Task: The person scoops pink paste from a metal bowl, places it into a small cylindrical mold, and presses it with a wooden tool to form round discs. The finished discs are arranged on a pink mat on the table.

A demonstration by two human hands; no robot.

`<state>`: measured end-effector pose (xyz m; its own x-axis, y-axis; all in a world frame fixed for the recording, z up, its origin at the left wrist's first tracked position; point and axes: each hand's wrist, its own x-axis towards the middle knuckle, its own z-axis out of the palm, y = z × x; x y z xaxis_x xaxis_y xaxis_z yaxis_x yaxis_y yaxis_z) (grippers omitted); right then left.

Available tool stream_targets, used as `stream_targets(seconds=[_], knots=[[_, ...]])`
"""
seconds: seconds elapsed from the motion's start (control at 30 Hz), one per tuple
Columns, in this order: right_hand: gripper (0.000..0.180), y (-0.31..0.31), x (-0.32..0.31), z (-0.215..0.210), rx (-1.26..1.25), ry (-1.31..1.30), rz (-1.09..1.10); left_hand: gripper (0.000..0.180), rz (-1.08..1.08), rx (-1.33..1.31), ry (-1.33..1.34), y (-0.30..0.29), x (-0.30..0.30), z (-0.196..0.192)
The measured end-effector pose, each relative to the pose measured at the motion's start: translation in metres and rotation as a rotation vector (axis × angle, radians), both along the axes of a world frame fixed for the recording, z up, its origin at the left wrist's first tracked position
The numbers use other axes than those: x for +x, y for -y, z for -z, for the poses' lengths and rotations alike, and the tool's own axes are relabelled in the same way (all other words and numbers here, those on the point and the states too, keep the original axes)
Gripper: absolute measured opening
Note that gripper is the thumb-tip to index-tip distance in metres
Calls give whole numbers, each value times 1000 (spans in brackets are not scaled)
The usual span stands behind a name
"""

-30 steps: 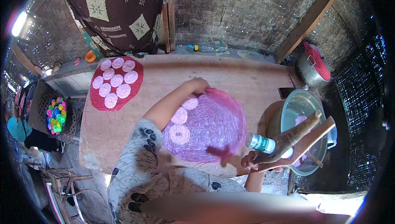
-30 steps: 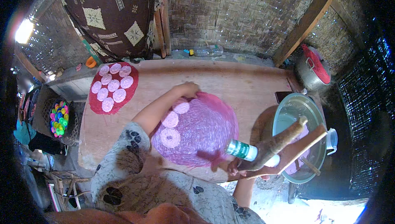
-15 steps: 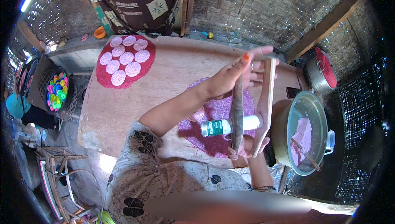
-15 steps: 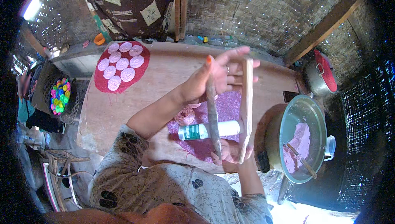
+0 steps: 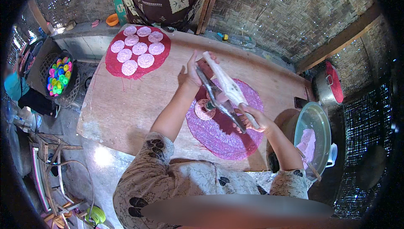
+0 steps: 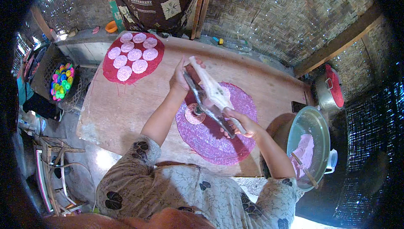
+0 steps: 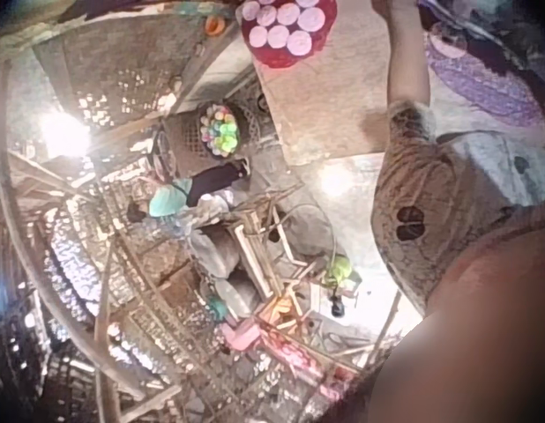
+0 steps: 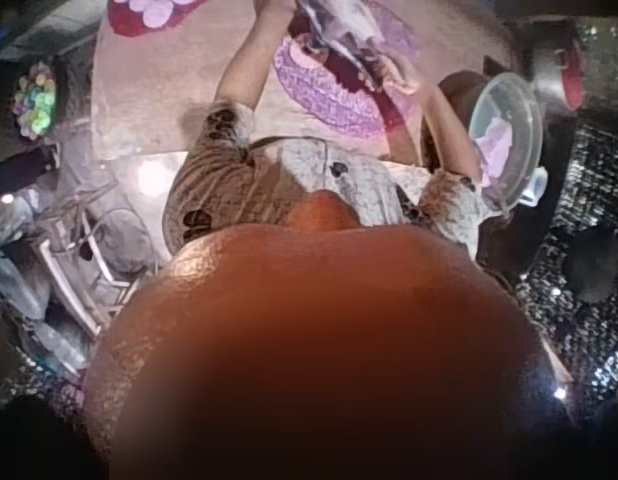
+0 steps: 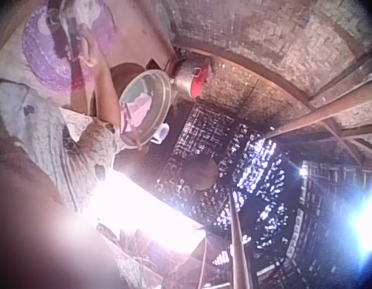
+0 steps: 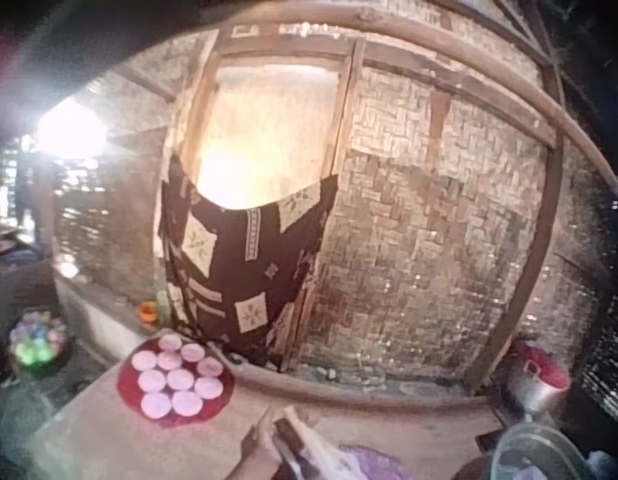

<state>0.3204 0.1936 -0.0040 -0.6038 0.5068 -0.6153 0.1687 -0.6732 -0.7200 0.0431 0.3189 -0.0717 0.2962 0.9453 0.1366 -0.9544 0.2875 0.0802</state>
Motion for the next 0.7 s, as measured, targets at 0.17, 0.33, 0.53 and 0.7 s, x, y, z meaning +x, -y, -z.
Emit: stream_targets(seconds=[0.17,0.33,0.53,0.7], knots=[[67,3,-21,6,83,99,-34,53,-42,-3,9,6,-12,6],[62,21,-23,-10,113,134,48,51,-55,-28,7,20,-3,10],[65,21,11,-1,76,67,60,48,16,1,-33,9,19,-13],[73,36,26,13,122,-102,119,81,153,-32,-562,6,-2,-18]])
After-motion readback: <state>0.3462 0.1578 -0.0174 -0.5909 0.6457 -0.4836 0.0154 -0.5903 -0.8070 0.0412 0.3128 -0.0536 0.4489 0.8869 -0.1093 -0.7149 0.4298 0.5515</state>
